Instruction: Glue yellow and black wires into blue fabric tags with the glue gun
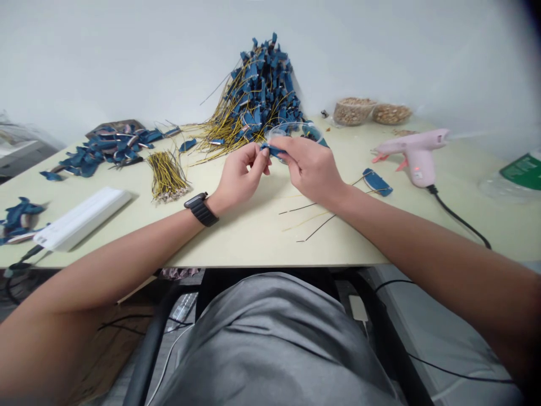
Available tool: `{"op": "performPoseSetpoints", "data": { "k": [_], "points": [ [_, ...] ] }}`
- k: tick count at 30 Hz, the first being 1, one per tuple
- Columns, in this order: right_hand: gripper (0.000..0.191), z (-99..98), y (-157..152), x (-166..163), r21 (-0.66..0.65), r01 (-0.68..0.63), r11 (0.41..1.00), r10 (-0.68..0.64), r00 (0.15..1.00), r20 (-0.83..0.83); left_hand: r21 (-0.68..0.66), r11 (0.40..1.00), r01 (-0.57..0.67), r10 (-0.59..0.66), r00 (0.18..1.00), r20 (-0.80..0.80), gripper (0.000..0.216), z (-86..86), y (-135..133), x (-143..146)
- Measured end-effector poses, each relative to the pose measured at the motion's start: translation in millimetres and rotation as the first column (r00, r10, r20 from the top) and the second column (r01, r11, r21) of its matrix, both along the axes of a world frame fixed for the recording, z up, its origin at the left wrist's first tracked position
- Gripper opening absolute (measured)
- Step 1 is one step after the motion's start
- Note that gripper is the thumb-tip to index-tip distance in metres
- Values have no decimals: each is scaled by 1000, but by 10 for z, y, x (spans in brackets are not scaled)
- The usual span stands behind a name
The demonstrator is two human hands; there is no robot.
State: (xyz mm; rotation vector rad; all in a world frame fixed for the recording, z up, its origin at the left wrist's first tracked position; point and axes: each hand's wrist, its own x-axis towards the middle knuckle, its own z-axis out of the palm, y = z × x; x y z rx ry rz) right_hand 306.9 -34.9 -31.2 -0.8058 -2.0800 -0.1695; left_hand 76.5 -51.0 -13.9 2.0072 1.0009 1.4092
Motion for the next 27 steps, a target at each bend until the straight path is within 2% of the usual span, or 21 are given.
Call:
{"op": "performPoseSetpoints", "data": {
  "k": [5, 10, 14, 24, 27],
  "points": [
    [52, 2, -26, -25, 28, -20, 999, 21, 999, -39, 25, 999, 29, -30, 999, 14, 57, -22, 11, -13],
    [41, 50, -109, -98, -121, -2, 993, -16, 988, -150, -28, 999, 29, -28, 999, 14, 58, -37, 62, -23],
    [31, 59, -88, -136, -220, -57, 974, 3, 972, -235, -60, 997, 40, -40, 999, -8, 58, -31, 94, -37],
    [21, 11, 28, -110, -357, -142, 923, 38, 958, -283, -109, 993, 36, -43, 997, -68, 62, -76, 160, -93],
    [20, -4, 76, -86, -394, -184, 900, 59, 949, -310, -109, 993, 37, -42, 998, -37, 53, -84, 193, -99]
  ]
}}
